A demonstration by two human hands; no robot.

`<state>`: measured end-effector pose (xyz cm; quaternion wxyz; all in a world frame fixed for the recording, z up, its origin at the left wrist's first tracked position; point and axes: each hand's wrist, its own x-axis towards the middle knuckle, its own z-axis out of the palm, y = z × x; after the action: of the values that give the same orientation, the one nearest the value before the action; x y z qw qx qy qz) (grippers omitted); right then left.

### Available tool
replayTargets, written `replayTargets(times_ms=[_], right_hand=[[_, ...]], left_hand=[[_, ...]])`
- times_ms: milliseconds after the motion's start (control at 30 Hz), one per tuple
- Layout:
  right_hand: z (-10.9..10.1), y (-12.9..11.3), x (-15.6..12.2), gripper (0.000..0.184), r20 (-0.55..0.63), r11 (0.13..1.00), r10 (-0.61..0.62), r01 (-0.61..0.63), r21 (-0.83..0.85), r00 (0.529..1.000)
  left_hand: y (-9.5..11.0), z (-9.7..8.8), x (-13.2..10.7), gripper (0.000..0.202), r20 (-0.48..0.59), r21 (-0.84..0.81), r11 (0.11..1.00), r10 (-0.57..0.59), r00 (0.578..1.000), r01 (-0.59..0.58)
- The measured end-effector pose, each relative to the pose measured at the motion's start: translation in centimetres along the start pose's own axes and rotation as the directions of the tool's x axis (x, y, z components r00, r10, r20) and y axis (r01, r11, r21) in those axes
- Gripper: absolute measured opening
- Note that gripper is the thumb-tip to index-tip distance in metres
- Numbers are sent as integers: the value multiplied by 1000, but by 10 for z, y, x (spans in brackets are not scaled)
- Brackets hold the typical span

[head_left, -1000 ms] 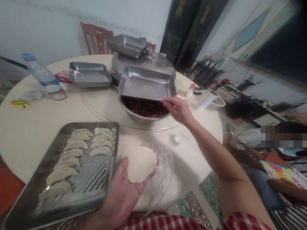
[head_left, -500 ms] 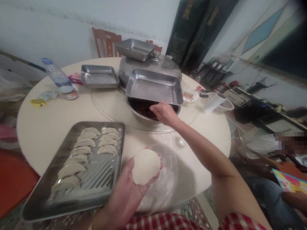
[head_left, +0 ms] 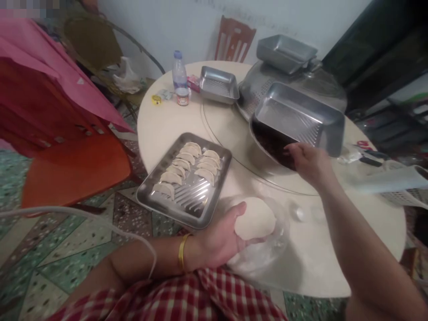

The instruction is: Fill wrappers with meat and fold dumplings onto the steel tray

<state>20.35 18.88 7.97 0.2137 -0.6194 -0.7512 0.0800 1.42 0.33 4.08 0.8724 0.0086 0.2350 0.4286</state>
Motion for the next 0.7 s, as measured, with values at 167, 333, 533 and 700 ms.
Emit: replayTargets(times_ms=[167,333,533,700], right_hand=[[10,3,0,34,-9,994,-94,94,-52,996],[19,1,-1,28,-112,993,-99,105,47,989],[20,-4,-7,26,-219,991,-46,72,111,975],[17,-11,-10,25,-234,978,15,34,204,972]], left_hand=[[-4,-6,-4,49,98,-27,999,24,995,-21],[-10,-9,-8,51,171,-25,999,41,984,-37],[-14,-12,-7,60,223,-16,999,51,974,-49],[-16,-11,-7,56,215,-27,999,30,976,-25]])
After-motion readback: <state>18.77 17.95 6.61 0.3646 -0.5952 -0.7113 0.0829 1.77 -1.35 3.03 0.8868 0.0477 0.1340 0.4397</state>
